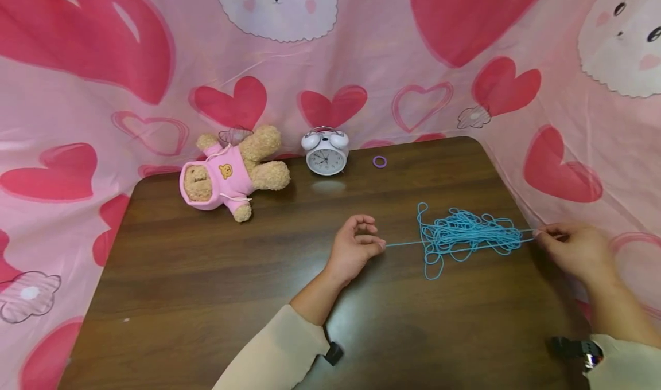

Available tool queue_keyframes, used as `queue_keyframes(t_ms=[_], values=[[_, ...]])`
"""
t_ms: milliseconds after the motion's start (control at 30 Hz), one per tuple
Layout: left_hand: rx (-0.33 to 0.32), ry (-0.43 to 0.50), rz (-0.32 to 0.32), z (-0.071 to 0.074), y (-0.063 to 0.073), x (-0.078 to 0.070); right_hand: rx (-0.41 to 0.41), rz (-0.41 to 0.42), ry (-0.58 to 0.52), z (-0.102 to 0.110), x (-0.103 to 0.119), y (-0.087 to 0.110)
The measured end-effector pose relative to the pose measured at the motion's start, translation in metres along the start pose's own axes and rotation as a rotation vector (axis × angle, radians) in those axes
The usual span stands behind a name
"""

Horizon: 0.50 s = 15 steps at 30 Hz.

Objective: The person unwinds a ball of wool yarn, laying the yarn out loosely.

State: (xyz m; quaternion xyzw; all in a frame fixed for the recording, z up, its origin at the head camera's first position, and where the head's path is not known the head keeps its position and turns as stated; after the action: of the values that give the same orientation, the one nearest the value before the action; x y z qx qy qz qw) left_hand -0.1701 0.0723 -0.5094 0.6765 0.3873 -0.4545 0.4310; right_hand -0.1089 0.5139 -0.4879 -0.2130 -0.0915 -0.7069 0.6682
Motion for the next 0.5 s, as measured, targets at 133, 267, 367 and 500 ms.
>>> queue_keyframes(t_ms=[133,267,367,500], values=[[0.02,-0.102,0.007,-0.001,-0.001,0.007,0.017,0.036,0.021,-0.011,-0.004,-0.005],[0.02,-0.195,0.012,0.002,-0.001,0.011,0.015,0.072,0.048,-0.02,-0.004,-0.008],[0.015,-0.235,0.016,0.005,-0.001,0.012,0.014,0.085,0.048,-0.025,-0.002,-0.01],[0.014,-0.257,0.017,0.008,-0.001,0.014,0.042,0.077,0.036,-0.028,-0.002,-0.011]])
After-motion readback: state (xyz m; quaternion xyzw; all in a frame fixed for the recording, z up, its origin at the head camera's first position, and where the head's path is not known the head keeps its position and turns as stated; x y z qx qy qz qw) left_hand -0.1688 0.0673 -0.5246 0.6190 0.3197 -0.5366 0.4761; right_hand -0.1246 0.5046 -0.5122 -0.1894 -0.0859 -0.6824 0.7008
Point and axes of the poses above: each hand's wrist, its own y-axis away from the middle knuckle, its own z-axis out of the back of the hand, x = y × z, the point moved 3 cm from there along -y, towards the middle knuckle, and after that the axes turned 7 degrees about z, right-handed, at the moved point
